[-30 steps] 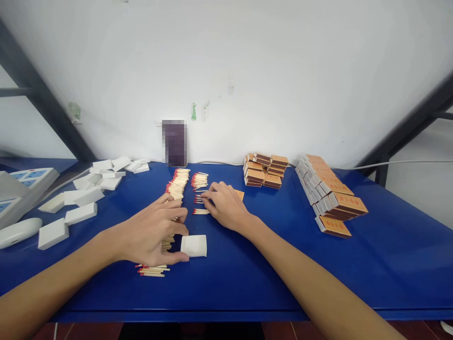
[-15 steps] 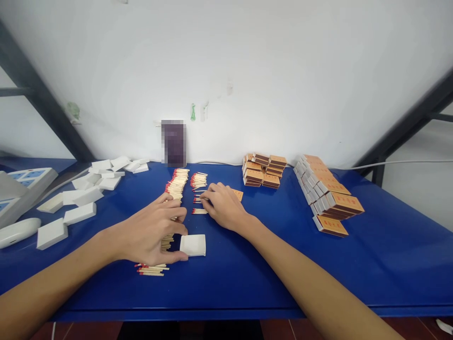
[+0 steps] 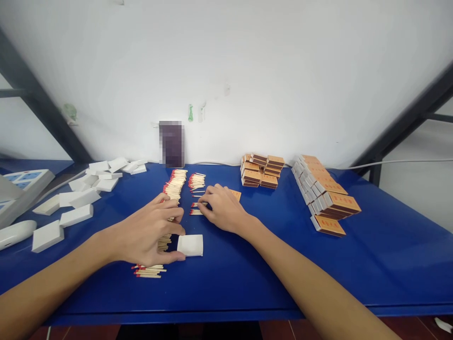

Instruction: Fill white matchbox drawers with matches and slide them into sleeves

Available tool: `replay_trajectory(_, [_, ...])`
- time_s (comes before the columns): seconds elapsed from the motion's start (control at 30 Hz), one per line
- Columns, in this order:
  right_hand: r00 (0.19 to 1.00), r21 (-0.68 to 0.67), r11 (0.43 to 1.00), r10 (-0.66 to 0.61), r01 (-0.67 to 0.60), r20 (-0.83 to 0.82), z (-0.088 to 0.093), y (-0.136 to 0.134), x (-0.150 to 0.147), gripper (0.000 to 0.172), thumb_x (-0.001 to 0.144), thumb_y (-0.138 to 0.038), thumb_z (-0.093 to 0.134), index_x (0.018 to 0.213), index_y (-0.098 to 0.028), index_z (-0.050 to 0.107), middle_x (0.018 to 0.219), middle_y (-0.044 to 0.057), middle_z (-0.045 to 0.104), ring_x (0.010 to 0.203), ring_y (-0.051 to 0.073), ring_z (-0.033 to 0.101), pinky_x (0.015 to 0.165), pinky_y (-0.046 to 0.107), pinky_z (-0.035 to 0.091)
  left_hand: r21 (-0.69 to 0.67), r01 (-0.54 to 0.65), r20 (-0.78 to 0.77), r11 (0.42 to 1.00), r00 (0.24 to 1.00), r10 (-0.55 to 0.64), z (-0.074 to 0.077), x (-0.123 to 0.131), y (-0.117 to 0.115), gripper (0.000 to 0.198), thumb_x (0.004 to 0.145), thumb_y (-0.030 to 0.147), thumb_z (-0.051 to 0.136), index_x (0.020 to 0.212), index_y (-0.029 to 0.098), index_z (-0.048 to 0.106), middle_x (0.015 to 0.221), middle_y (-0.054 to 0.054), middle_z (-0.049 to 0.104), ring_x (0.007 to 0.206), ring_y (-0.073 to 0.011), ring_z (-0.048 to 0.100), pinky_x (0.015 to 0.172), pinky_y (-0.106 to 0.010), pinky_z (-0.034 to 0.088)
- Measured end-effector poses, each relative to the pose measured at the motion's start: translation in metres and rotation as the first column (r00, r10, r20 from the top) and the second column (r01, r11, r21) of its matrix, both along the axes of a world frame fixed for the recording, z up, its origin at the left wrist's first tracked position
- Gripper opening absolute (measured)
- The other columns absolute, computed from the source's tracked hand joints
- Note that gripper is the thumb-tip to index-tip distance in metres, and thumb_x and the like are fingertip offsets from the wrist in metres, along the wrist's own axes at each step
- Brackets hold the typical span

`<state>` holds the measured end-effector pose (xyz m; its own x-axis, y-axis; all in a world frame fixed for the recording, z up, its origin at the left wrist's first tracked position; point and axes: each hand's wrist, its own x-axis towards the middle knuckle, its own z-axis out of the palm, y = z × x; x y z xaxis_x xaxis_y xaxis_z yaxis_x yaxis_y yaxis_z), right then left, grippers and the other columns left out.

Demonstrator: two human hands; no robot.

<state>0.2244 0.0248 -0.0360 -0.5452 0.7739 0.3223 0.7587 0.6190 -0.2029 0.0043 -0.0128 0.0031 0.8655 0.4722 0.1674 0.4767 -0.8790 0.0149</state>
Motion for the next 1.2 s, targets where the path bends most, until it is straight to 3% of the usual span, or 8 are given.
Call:
replay_trajectory(0.53, [0.997,-0.048,0.997,0.064,-0.062,0.034,0.012,-0.008,0.003,0.022,0.087,-0.037,0.061,0.097,-0.02,0.071,0.092,0.006,0.064,0.088,0.02,0.056,0.076,0.033,0.037,0.006,-0.002,0.002,1.0,1.0,0.002,0.001,0.0,0.0,0.04,0.078,0.058,0.063,0.077,0.02,0.072,0.075,-0.003,0.054,0.076,-0.019,0.047,0.082,-0.038,0.031])
replay_trajectory(1.0, [0.991,-0.166,0.977,0.132,-0.136,-0.037,0.014,-0.007,0.002,0.017,0.091,-0.033,0.06,0.089,-0.022,0.072,0.084,0.001,0.065,0.081,0.016,0.058,0.077,0.033,0.035,0.018,-0.024,0.003,1.0,1.0,0.024,0.002,-0.001,0.0,0.039,0.077,0.058,0.062,0.076,0.02,0.072,0.073,-0.004,0.053,0.077,-0.0197,0.045,0.078,-0.037,0.031])
replay_trajectory(1.2, [0.985,-0.281,0.948,0.124,-0.153,-0.116,0.016,-0.005,0.003,0.013,0.089,-0.025,0.062,0.091,-0.019,0.073,0.085,0.003,0.065,0.075,0.014,0.058,0.067,0.026,0.042,0.032,-0.03,-0.005,0.999,1.0,0.03,0.001,0.001,-0.002,0.036,0.077,0.055,0.062,0.078,0.021,0.072,0.075,-0.004,0.053,0.08,-0.021,0.045,0.08,-0.038,0.03])
